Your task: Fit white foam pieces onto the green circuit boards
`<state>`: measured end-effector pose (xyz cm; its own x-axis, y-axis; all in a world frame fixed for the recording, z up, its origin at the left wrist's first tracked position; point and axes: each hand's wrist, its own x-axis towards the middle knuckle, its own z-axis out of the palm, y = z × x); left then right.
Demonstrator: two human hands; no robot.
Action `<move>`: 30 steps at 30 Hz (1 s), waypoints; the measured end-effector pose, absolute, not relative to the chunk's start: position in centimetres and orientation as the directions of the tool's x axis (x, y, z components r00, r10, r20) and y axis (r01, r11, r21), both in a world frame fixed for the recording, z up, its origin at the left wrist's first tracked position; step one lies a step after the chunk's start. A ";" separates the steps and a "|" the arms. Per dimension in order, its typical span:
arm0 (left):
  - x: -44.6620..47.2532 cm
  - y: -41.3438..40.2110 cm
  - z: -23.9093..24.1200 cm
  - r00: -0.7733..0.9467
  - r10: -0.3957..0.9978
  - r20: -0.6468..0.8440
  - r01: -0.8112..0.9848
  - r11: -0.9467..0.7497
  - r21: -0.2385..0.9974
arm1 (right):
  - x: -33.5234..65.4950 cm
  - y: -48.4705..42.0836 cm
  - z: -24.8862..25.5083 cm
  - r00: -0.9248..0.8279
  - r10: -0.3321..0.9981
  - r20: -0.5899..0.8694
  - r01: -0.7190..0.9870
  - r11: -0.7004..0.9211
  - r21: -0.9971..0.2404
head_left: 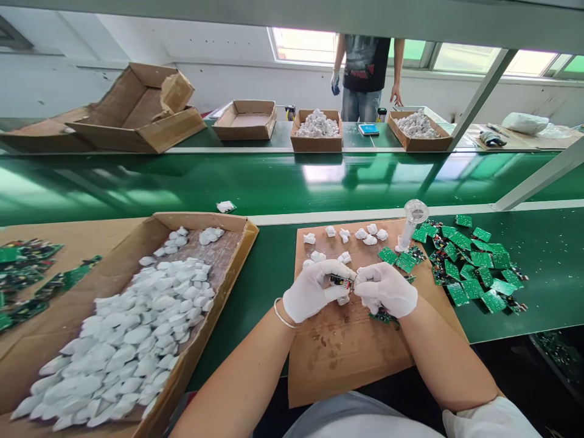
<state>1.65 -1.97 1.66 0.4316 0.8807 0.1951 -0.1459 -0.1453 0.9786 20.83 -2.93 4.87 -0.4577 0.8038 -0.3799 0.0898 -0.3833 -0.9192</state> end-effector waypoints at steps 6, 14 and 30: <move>1.7 -2.0 1.6 0.378 0.914 0.149 -0.296 -0.033 0.955 | 20.7 -3.4 4.6 -0.375 0.893 -0.247 0.094 -0.228 -0.969; 1.5 -1.9 2.5 0.443 0.896 -0.015 -0.657 0.336 0.675 | 20.3 -3.7 3.5 -0.181 0.907 0.381 0.593 0.410 -0.693; 1.3 -1.7 2.0 0.481 0.876 -0.040 -0.722 0.422 0.549 | 20.0 -2.6 1.9 -0.278 0.670 0.688 0.800 0.558 -0.220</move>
